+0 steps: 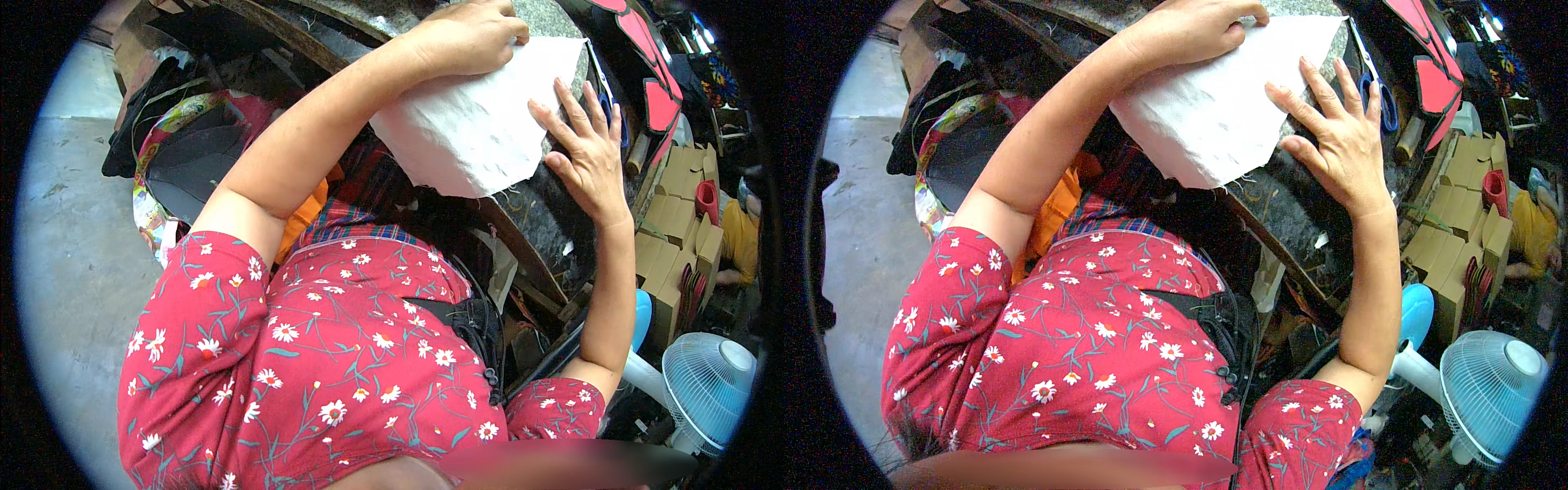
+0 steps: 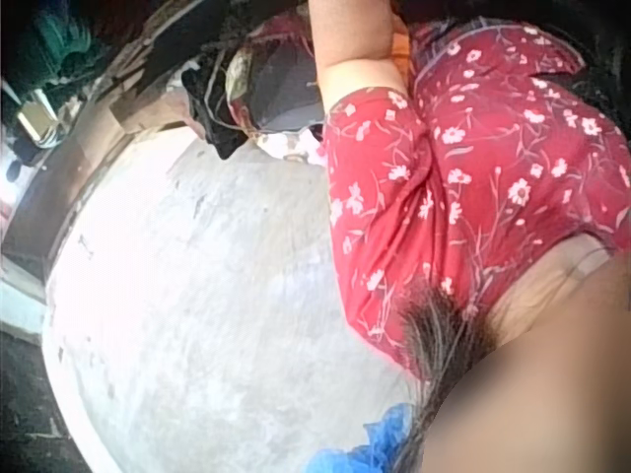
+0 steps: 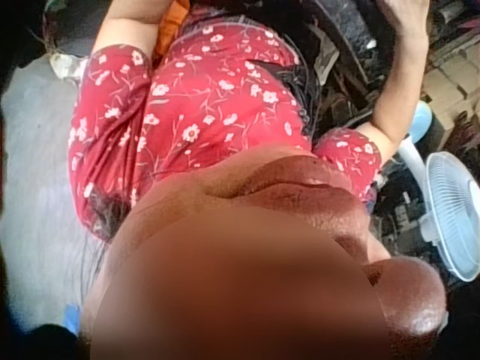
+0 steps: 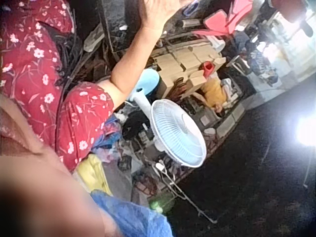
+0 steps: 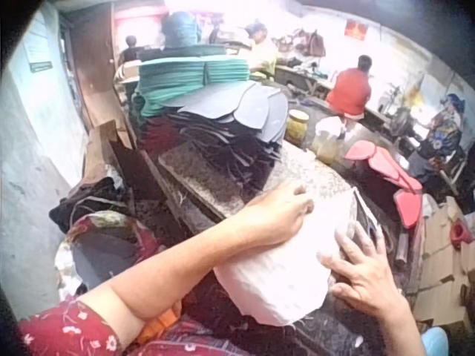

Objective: The person repeatedly cuts strips of white fabric with scissors and places them onto pink foam pieces on a workbench. They trim the fabric to fit the foam shapes and continue the process across multiple pieces.

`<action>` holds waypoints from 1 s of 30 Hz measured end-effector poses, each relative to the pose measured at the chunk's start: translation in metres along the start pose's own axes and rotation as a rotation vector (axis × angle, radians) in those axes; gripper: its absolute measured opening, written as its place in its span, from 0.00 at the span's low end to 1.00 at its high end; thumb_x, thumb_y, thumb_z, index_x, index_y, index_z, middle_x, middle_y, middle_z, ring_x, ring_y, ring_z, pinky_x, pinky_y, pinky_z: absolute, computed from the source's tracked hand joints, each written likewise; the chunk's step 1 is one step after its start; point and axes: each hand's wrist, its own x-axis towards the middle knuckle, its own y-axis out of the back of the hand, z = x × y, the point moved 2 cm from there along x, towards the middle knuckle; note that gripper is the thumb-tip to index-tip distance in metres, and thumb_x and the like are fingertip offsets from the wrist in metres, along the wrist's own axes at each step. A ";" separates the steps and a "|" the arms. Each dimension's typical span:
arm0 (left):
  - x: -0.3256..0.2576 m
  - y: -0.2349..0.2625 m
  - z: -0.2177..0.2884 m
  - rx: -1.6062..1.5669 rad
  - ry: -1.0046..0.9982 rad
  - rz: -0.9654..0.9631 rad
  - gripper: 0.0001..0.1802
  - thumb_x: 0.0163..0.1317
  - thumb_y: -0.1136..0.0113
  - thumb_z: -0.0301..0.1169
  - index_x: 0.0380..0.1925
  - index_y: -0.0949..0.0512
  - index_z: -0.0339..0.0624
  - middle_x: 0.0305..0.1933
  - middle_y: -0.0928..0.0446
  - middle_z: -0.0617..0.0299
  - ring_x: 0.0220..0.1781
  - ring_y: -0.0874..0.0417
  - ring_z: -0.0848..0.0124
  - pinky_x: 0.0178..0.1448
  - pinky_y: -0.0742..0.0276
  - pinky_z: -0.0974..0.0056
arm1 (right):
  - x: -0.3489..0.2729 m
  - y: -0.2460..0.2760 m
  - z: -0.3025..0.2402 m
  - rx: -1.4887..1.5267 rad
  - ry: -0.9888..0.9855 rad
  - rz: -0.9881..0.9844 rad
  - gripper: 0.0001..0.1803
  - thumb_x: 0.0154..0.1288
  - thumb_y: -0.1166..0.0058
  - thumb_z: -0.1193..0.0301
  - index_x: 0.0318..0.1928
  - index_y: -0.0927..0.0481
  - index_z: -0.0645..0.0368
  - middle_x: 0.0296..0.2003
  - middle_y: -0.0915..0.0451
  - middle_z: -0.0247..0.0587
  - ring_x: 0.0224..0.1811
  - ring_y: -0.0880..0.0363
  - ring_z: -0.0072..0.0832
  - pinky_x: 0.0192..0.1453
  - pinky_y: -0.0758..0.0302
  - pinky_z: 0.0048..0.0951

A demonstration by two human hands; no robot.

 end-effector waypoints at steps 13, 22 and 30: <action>0.036 -0.024 -0.031 0.297 0.003 -0.107 0.17 0.68 0.48 0.35 0.49 0.20 0.37 0.68 0.35 0.35 0.73 0.37 0.40 0.73 0.37 0.44 | 0.004 -0.001 0.008 -0.172 -0.109 0.085 0.29 0.73 0.69 0.36 0.68 0.30 0.19 0.77 0.44 0.36 0.78 0.48 0.44 0.75 0.57 0.70; 0.038 -0.032 -0.041 0.304 -0.069 0.063 0.18 0.67 0.46 0.37 0.55 0.20 0.48 0.73 0.39 0.36 0.74 0.40 0.41 0.73 0.40 0.40 | 0.002 -0.012 -0.002 0.038 -0.077 0.050 0.34 0.69 0.71 0.31 0.69 0.30 0.21 0.75 0.40 0.45 0.79 0.49 0.49 0.77 0.62 0.66; 0.037 -0.033 -0.039 0.295 -0.082 0.161 0.18 0.67 0.47 0.38 0.53 0.19 0.48 0.72 0.37 0.41 0.74 0.39 0.43 0.73 0.40 0.42 | -0.028 0.006 -0.028 0.960 -0.331 -0.038 0.58 0.59 0.87 0.19 0.59 0.16 0.47 0.79 0.52 0.49 0.82 0.62 0.44 0.81 0.71 0.51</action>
